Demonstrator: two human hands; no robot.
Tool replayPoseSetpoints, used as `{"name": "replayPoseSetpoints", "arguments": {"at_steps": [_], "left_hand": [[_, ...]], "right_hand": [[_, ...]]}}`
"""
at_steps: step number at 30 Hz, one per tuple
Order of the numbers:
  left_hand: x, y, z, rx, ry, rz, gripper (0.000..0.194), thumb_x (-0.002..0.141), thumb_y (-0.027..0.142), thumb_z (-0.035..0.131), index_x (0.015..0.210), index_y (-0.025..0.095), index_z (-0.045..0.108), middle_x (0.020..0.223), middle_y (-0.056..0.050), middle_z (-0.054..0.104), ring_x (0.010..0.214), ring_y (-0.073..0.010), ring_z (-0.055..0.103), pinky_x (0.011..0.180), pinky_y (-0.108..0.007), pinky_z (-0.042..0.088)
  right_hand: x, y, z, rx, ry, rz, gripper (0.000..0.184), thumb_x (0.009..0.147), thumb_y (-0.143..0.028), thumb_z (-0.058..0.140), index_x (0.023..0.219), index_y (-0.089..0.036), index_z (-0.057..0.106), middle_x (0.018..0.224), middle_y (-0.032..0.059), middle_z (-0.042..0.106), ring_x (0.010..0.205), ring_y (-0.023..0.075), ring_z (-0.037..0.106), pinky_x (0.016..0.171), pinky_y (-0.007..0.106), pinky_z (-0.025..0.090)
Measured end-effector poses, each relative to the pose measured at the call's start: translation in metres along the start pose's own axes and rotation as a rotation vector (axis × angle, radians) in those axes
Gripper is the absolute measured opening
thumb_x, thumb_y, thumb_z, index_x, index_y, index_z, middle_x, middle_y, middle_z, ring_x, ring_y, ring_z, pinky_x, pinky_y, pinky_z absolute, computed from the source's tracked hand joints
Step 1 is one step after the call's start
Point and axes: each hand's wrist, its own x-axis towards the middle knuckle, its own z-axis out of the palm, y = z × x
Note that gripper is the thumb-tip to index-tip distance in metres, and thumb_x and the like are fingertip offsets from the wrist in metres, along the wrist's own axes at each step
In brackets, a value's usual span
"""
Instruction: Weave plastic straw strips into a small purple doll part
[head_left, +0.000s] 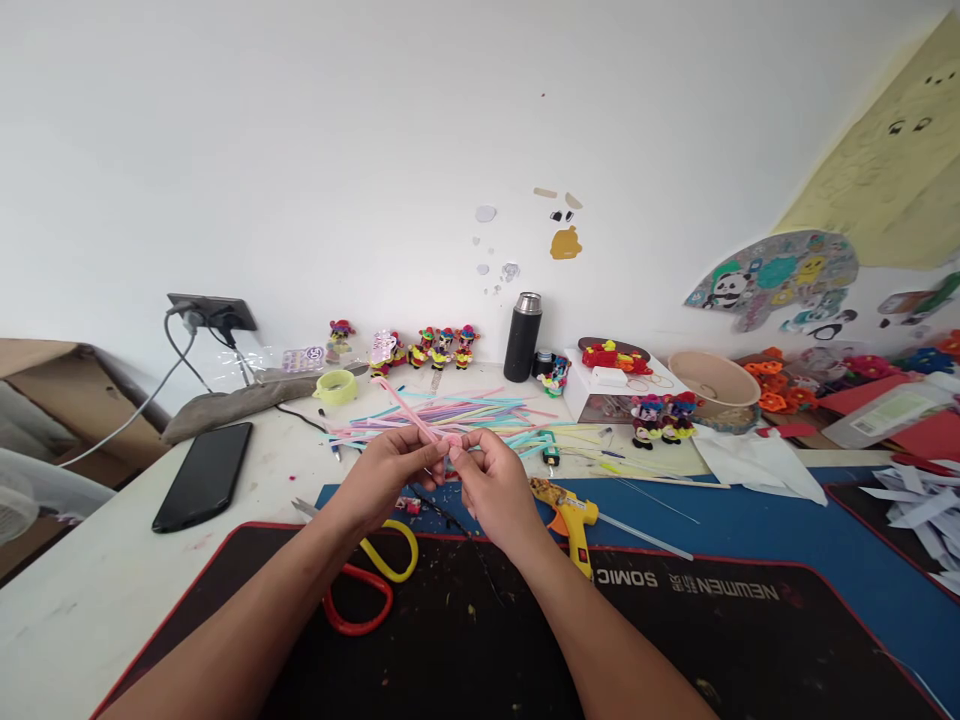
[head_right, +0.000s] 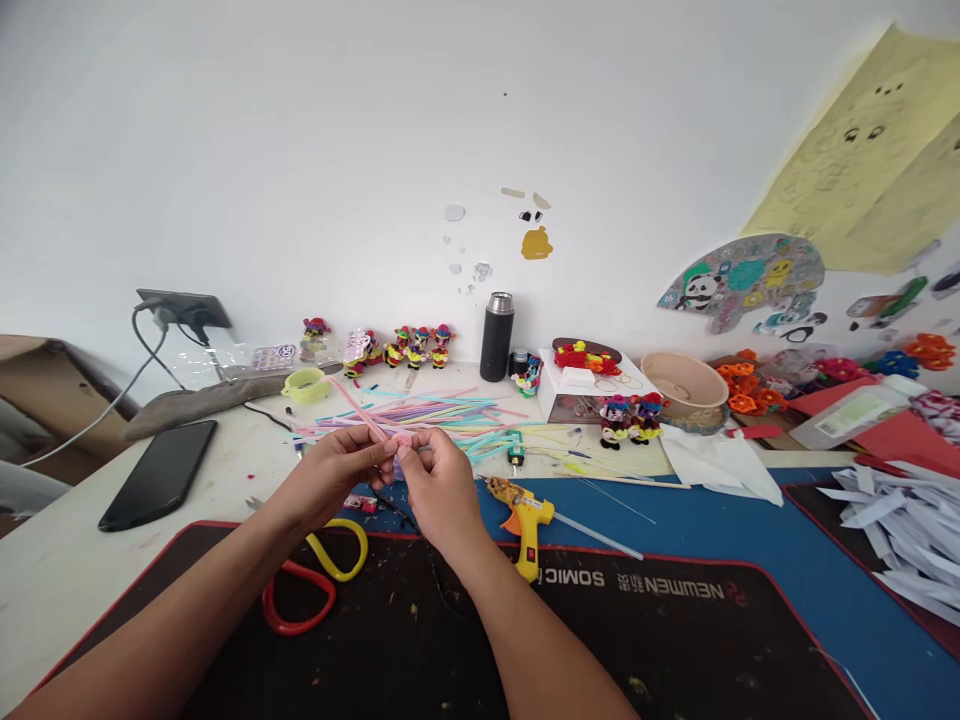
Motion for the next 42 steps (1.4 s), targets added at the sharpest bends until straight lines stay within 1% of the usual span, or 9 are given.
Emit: {"name": "replayPoseSetpoints", "arguments": {"at_steps": [6, 12, 18, 24, 30, 32, 36, 39, 42], "left_hand": [[0.001, 0.009, -0.013, 0.153, -0.046, 0.005, 0.038, 0.068, 0.051, 0.09, 0.074, 0.016, 0.075, 0.067, -0.003, 0.07, 0.064, -0.0172, 0.064, 0.059, -0.026, 0.052], [0.002, 0.012, -0.021, 0.159, -0.132, -0.019, 0.037, 0.071, 0.051, 0.088, 0.076, 0.016, 0.078, 0.067, -0.003, 0.07, 0.064, -0.0164, 0.062, 0.058, -0.025, 0.052], [0.001, 0.017, -0.029, 0.267, -0.12, 0.014, 0.032, 0.069, 0.046, 0.09, 0.077, 0.017, 0.08, 0.069, -0.003, 0.072, 0.065, -0.0169, 0.064, 0.06, -0.025, 0.053], [0.0, 0.019, -0.032, 0.385, -0.155, 0.007, 0.029, 0.071, 0.046, 0.087, 0.076, 0.019, 0.079, 0.07, -0.002, 0.072, 0.064, -0.0168, 0.063, 0.061, -0.025, 0.054], [0.003, 0.007, -0.017, 0.141, -0.086, 0.01, 0.034, 0.067, 0.045, 0.092, 0.076, 0.015, 0.078, 0.066, -0.003, 0.071, 0.061, -0.0154, 0.063, 0.059, -0.024, 0.052], [0.004, 0.002, -0.01, 0.027, -0.028, -0.004, 0.035, 0.064, 0.043, 0.094, 0.071, 0.015, 0.076, 0.064, -0.003, 0.07, 0.059, -0.0142, 0.062, 0.056, -0.023, 0.05], [0.003, -0.003, 0.002, -0.152, 0.013, -0.05, 0.035, 0.059, 0.037, 0.097, 0.07, 0.013, 0.074, 0.063, -0.002, 0.069, 0.057, -0.0121, 0.06, 0.056, -0.023, 0.051], [0.003, -0.006, 0.005, -0.221, 0.028, -0.066, 0.033, 0.057, 0.034, 0.098, 0.07, 0.013, 0.076, 0.065, -0.003, 0.071, 0.058, -0.0119, 0.061, 0.057, -0.022, 0.051], [0.004, -0.008, 0.003, -0.219, 0.004, -0.075, 0.034, 0.058, 0.036, 0.098, 0.071, 0.013, 0.077, 0.066, -0.004, 0.072, 0.058, -0.012, 0.063, 0.058, -0.022, 0.051]], "right_hand": [[0.001, 0.005, -0.001, -0.081, -0.011, -0.027, 0.024, 0.096, -0.046, 0.061, 0.091, -0.024, 0.055, 0.054, -0.0092, 0.048, 0.038, 0.0087, 0.034, 0.041, 0.022, 0.02], [-0.001, 0.001, 0.0, -0.108, -0.029, -0.035, 0.019, 0.096, -0.042, 0.059, 0.09, -0.024, 0.056, 0.055, -0.0083, 0.049, 0.04, 0.0093, 0.034, 0.043, 0.023, 0.021], [-0.003, -0.001, -0.001, -0.187, -0.083, -0.051, 0.02, 0.098, -0.042, 0.058, 0.086, -0.025, 0.054, 0.053, -0.0083, 0.044, 0.043, 0.0116, 0.034, 0.044, 0.025, 0.021], [-0.004, -0.002, -0.001, -0.333, -0.082, -0.099, 0.016, 0.096, -0.035, 0.06, 0.085, -0.025, 0.057, 0.054, -0.0069, 0.047, 0.046, 0.013, 0.035, 0.047, 0.026, 0.022], [-0.001, 0.002, -0.001, -0.163, -0.049, -0.034, 0.019, 0.098, -0.041, 0.059, 0.09, -0.025, 0.056, 0.055, -0.0072, 0.05, 0.042, 0.0117, 0.038, 0.043, 0.024, 0.024], [-0.001, 0.002, -0.001, -0.106, -0.047, -0.012, 0.021, 0.098, -0.044, 0.059, 0.091, -0.025, 0.055, 0.053, -0.0082, 0.049, 0.04, 0.0113, 0.039, 0.042, 0.023, 0.027], [-0.002, -0.003, 0.0, -0.053, -0.031, -0.002, 0.025, 0.097, -0.049, 0.061, 0.092, -0.024, 0.055, 0.051, -0.0092, 0.05, 0.038, 0.0107, 0.039, 0.041, 0.022, 0.032], [-0.002, -0.004, 0.0, -0.049, -0.015, -0.011, 0.027, 0.096, -0.051, 0.062, 0.091, -0.025, 0.055, 0.05, -0.0092, 0.05, 0.037, 0.0106, 0.039, 0.04, 0.022, 0.032], [0.0, -0.001, 0.0, -0.049, 0.0, -0.017, 0.03, 0.095, -0.054, 0.063, 0.091, -0.025, 0.056, 0.052, -0.0081, 0.052, 0.037, 0.0109, 0.039, 0.039, 0.022, 0.03]]}}
